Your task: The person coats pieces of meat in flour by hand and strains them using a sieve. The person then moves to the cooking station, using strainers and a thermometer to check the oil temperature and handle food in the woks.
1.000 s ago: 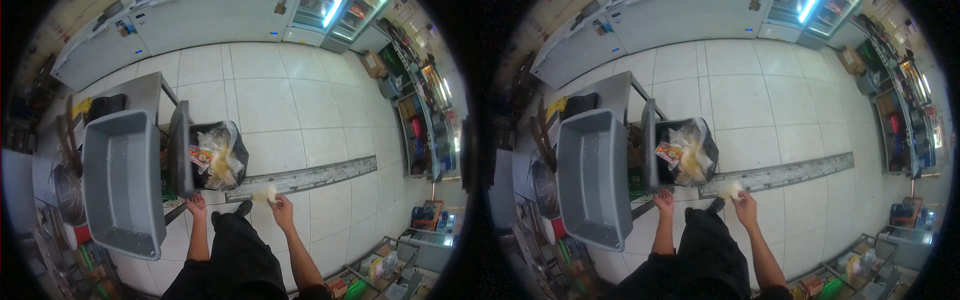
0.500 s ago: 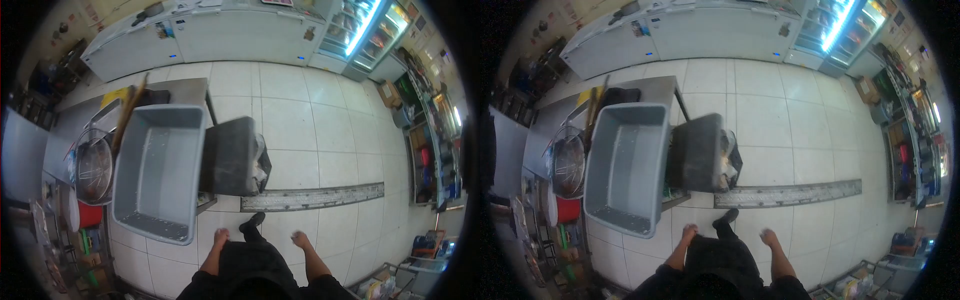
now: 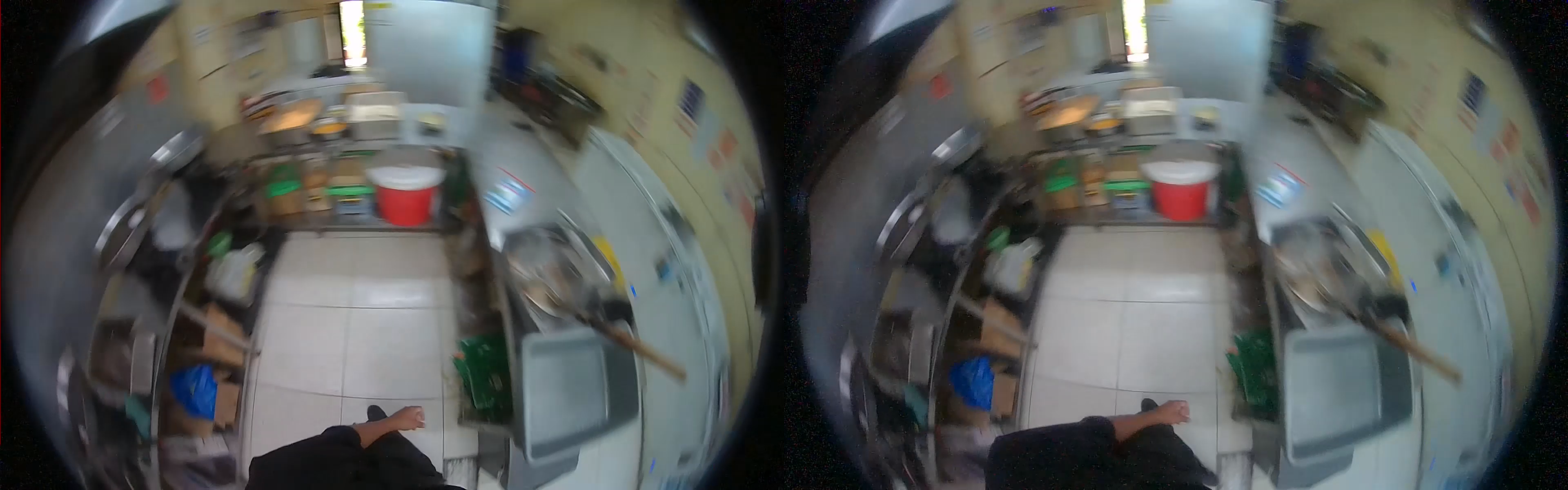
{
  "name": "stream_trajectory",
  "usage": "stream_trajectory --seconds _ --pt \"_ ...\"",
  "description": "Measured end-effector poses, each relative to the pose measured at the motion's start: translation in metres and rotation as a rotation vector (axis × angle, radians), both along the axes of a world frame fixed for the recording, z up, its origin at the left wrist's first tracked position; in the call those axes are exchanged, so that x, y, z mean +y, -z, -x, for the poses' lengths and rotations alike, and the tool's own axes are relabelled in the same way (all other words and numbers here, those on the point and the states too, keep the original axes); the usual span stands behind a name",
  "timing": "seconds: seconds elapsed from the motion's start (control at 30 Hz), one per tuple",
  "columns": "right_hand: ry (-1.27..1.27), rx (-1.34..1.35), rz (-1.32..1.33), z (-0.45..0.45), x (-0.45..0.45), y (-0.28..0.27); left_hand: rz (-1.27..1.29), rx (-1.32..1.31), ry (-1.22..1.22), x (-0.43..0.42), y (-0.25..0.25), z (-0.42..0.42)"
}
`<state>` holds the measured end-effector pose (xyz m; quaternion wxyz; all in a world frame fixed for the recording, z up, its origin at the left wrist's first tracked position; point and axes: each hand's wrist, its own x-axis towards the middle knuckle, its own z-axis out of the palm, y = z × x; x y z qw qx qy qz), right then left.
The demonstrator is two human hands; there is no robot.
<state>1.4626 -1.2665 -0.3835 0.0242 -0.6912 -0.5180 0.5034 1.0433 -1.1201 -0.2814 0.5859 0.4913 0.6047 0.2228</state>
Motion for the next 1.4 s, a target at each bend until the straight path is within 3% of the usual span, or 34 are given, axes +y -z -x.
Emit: stream_trajectory --seconds 0.03,0.1,0.13,0.2,0.27,0.33,0.37,0.43,0.47,0.53,0.57,0.6,0.7,0.77,0.8,0.83,0.87,0.9,0.93,1.0,1.03,1.07,1.1,1.13,1.17,1.2,1.23,1.27,1.3,1.4 --pt "0.014 0.056 -0.013 0.034 0.049 -0.005 -0.02 -0.01 -0.105 0.003 -0.012 0.024" --pt "0.015 0.183 -0.041 0.112 0.133 -0.023 -0.139 -0.166 -0.092 0.012 -0.033 0.071" --pt "0.005 0.25 -0.057 0.154 0.166 -0.035 -0.175 -0.166 -0.173 0.018 -0.034 0.089" --pt "-0.041 0.41 -0.074 0.247 0.219 -0.063 -0.346 -0.424 -0.424 0.021 -0.031 0.124" --pt "-0.113 0.591 -0.045 0.346 0.261 -0.1 -0.306 -0.364 -0.463 0.022 -0.062 0.163" --pt "-0.143 0.719 0.053 0.458 0.266 -0.144 -0.705 -0.223 -0.753 0.014 -0.075 0.185" --pt "-0.144 0.752 0.104 0.517 0.263 -0.17 -0.72 -0.213 -0.839 0.001 -0.1 0.194" --pt "-0.575 1.092 0.136 0.615 0.272 -0.099 -0.727 -0.026 -1.028 -0.037 -0.162 0.216" --pt "-0.596 1.295 0.424 0.651 0.219 -0.149 -0.728 -0.009 -1.093 -0.055 -0.167 0.241" --pt "-0.748 1.606 1.118 0.71 0.121 -0.228 -0.679 0.395 -1.44 -0.095 -0.174 0.289" --pt "-0.835 1.603 1.299 0.734 0.089 -0.25 -0.626 0.6 -1.589 -0.116 -0.176 0.309" --pt "-0.866 1.431 1.292 0.757 0.067 -0.252 -0.549 0.808 -1.716 -0.141 -0.177 0.326" --pt "-0.968 0.941 1.22 0.831 0.013 -0.261 -0.623 0.899 -1.87 -0.197 -0.187 0.383" --pt "-1.029 0.91 1.406 0.859 -0.008 -0.302 0.525 1.608 -1.423 -0.24 -0.094 0.436" --pt "-1.072 0.888 1.555 0.869 -0.016 -0.327 0.507 1.453 -1.652 -0.281 -0.062 0.446" --pt "-0.866 0.878 1.887 0.881 -0.03 -0.348 0.479 1.304 -1.879 -0.322 -0.033 0.456" --pt "-1.157 0.979 1.507 0.898 -0.052 -0.372 0.331 1.229 -1.942 -0.358 -0.007 0.447" --pt "-1.411 1.044 1.088 0.923 -0.069 -0.395 0.356 1.013 -1.808 -0.392 0.001 0.423" --pt "-1.415 1.046 1.09 0.962 -0.077 -0.403 0.293 0.767 -1.581 -0.442 0.069 0.391" --pt "-1.773 1.452 -0.262 1.038 -0.099 -0.398 0.609 0.48 -1.223 -0.486 0.138 0.332" --pt "-1.76 1.488 -0.257 1.073 -0.111 -0.394 0.743 0.382 -1.12 -0.495 0.145 0.31" --pt "-1.86 1.372 -0.566 1.104 -0.122 -0.39 0.846 0.321 -1.127 -0.494 0.126 0.301" --pt "-1.941 1.21 -0.869 1.125 -0.131 -0.382 0.518 0.395 -1.564 -0.503 0.123 0.257" --pt "-1.949 1.207 -0.856 1.141 -0.144 -0.375 0.465 0.365 -2.207 -0.465 0.057 0.248" --pt "-2.09 1.0 -0.902 1.155 -0.159 -0.372 0.375 0.85 -2.33 -0.452 0.062 0.233" --pt "-2.221 0.783 -0.945 1.168 -0.172 -0.371 0.754 0.985 -2.154 -0.452 0.088 0.214" --pt "-2.232 0.788 -0.935 1.175 -0.183 -0.369 0.769 0.85 -2.371 -0.425 0.077 0.207" --pt "-2.398 0.648 -0.845 1.181 -0.195 -0.369 0.485 -0.051 -3.045 -0.404 0.071 0.202" --pt "-2.553 0.495 -0.749 1.187 -0.206 -0.368 0.478 -0.304 -3.108 -0.387 0.063 0.21" --pt "-2.571 0.544 -0.704 1.186 -0.222 -0.382 0.457 -0.269 -2.814 -0.361 0.069 0.249"
